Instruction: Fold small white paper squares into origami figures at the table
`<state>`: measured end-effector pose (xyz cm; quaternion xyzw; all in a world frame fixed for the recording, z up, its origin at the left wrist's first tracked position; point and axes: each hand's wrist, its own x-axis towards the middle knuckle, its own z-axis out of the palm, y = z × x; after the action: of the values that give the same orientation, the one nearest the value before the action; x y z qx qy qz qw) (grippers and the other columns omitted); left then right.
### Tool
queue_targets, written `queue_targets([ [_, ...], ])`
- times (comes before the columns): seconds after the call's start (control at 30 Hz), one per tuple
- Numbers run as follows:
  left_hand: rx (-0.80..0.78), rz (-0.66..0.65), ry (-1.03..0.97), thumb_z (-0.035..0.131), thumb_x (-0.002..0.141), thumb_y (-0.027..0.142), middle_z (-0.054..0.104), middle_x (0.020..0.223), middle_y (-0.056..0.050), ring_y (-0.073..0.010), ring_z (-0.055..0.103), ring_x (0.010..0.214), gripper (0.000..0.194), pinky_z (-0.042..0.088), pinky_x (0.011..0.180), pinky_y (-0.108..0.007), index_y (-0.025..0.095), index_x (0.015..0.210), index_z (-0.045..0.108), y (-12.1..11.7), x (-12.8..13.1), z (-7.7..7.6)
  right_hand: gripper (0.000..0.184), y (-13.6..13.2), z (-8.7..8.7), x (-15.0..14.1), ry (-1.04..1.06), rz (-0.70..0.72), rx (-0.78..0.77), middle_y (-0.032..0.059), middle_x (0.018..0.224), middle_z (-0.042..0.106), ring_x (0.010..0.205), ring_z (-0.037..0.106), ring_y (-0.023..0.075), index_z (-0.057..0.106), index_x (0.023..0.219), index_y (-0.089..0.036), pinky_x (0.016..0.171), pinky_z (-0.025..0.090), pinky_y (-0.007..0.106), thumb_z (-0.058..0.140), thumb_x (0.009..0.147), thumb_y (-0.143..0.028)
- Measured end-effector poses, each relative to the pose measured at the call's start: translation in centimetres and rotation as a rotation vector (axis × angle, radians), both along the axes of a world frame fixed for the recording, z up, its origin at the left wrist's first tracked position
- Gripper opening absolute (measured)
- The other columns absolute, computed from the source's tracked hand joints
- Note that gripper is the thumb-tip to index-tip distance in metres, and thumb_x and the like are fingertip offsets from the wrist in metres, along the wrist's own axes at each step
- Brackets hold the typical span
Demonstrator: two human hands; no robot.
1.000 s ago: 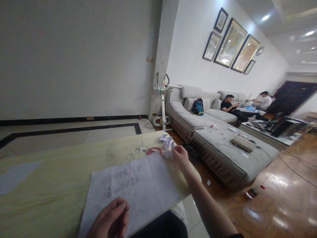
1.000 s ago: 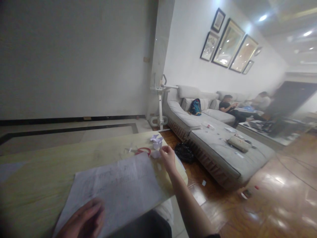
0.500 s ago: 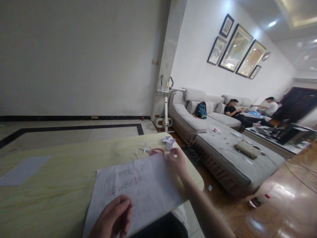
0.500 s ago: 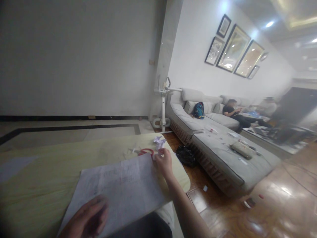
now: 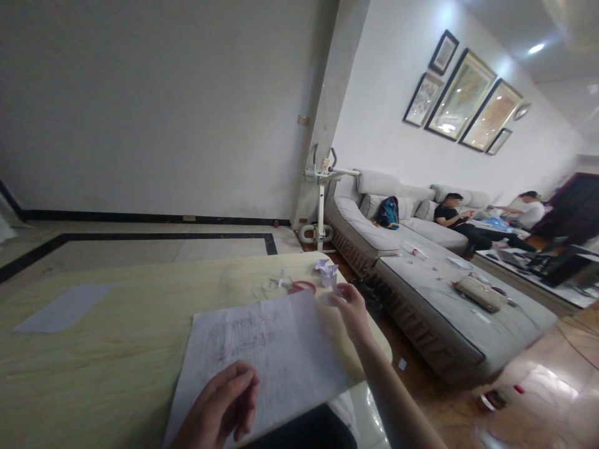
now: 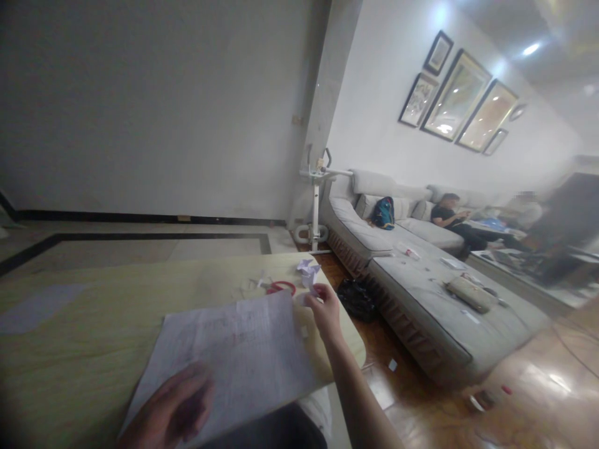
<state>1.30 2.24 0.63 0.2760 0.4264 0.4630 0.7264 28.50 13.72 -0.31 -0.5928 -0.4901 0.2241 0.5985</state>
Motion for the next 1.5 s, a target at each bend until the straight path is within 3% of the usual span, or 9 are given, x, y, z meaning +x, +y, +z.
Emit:
queue_targets([
  [0.13,0.022,-0.01,-0.083,0.078,0.067,0.052,0.073,0.078,-0.006,-0.0184,0.065,0.06,0.043,0.046,0.049,-0.025,0.018,0.092,0.07,0.2,0.6,-0.4,0.025,-3.2,2.3,-2.9,0.088,0.151,0.014,0.0011,0.08,0.062,0.072,0.061,0.0204,0.058,0.086,-0.02,0.066,0.052,0.033,0.071,0.069,-0.031],
  [0.27,0.071,-0.072,-0.236,0.067,0.083,0.049,0.069,0.116,-0.012,-0.0299,0.067,0.099,0.046,0.054,0.076,-0.041,0.024,0.121,0.06,0.0,1.1,-0.4,0.015,-7.5,3.8,-8.2,-0.006,0.449,0.153,0.0013,0.089,0.058,0.083,0.059,0.0192,0.059,0.088,-0.023,0.072,0.051,0.032,0.067,0.077,-0.016],
  [0.33,0.14,-0.052,-0.242,0.066,0.085,0.046,0.068,0.12,-0.012,-0.0307,0.065,0.104,0.04,0.054,0.078,-0.041,0.023,0.117,0.063,-0.1,1.1,-0.3,0.02,-9.2,4.1,-10.5,-0.133,0.559,0.222,0.0015,0.089,0.058,0.084,0.057,0.0186,0.062,0.089,-0.023,0.073,0.049,0.03,0.066,0.075,-0.008],
  [0.47,0.162,0.047,-0.228,0.073,0.079,0.043,0.073,0.099,-0.01,-0.0267,0.067,0.089,0.03,0.053,0.068,-0.034,0.02,0.098,0.069,-0.2,0.4,-0.4,0.019,-11.1,4.4,-12.4,-0.11,0.672,0.264,0.0012,0.084,0.06,0.079,0.058,0.0169,0.062,0.083,-0.023,0.07,0.048,0.028,0.063,0.079,-0.004],
  [0.7,0.067,-0.024,-0.408,0.079,0.075,0.034,0.076,0.088,-0.004,-0.0222,0.071,0.072,0.033,0.052,0.056,-0.029,0.028,0.106,0.068,-0.4,-0.9,-0.9,0.012,-12.2,6.2,-9.5,0.133,0.502,0.227,0.0019,0.083,0.059,0.081,0.057,0.0198,0.061,0.081,-0.024,0.071,0.046,0.031,0.066,0.083,-0.013],
  [0.93,0.074,-0.084,-0.387,0.078,0.073,0.043,0.074,0.091,-0.007,-0.0223,0.068,0.069,0.037,0.052,0.058,-0.033,0.026,0.105,0.07,-1.0,-1.2,-0.2,0.011,-12.8,5.5,-9.2,0.16,0.485,0.177,0.0011,0.078,0.058,0.075,0.056,0.0189,0.061,0.079,-0.023,0.066,0.045,0.03,0.069,0.082,-0.018],
  [1.17,0.103,-0.08,-0.388,0.08,0.071,0.041,0.074,0.092,-0.006,-0.0232,0.068,0.074,0.034,0.053,0.065,-0.036,0.028,0.101,0.071,-1.1,-1.4,0.2,0.011,-13.4,5.6,-9.1,0.079,0.545,0.158,0.0009,0.08,0.059,0.077,0.057,0.0191,0.06,0.082,-0.024,0.069,0.046,0.031,0.065,0.082,-0.015],
  [1.3,0.199,-0.039,-0.338,0.078,0.076,0.036,0.075,0.092,-0.003,-0.0225,0.068,0.08,0.029,0.054,0.072,-0.036,0.029,0.103,0.071,-1.1,-1.3,-0.7,0.01,-13.7,6.2,-9.1,0.001,0.577,0.125,0.0016,0.079,0.059,0.075,0.058,0.0194,0.059,0.082,-0.024,0.066,0.046,0.031,0.062,0.082,-0.014],
  [1.5,0.276,0.004,-0.186,0.08,0.075,0.028,0.075,0.095,-0.003,-0.0196,0.067,0.076,0.038,0.053,0.072,-0.031,0.029,0.111,0.067,-0.8,-1.2,-2.8,0.008,-13.6,6.9,-9.4,-0.045,0.578,0.105,0.0024,0.076,0.06,0.072,0.058,0.0198,0.059,0.078,-0.023,0.064,0.047,0.031,0.062,0.082,-0.017],
])
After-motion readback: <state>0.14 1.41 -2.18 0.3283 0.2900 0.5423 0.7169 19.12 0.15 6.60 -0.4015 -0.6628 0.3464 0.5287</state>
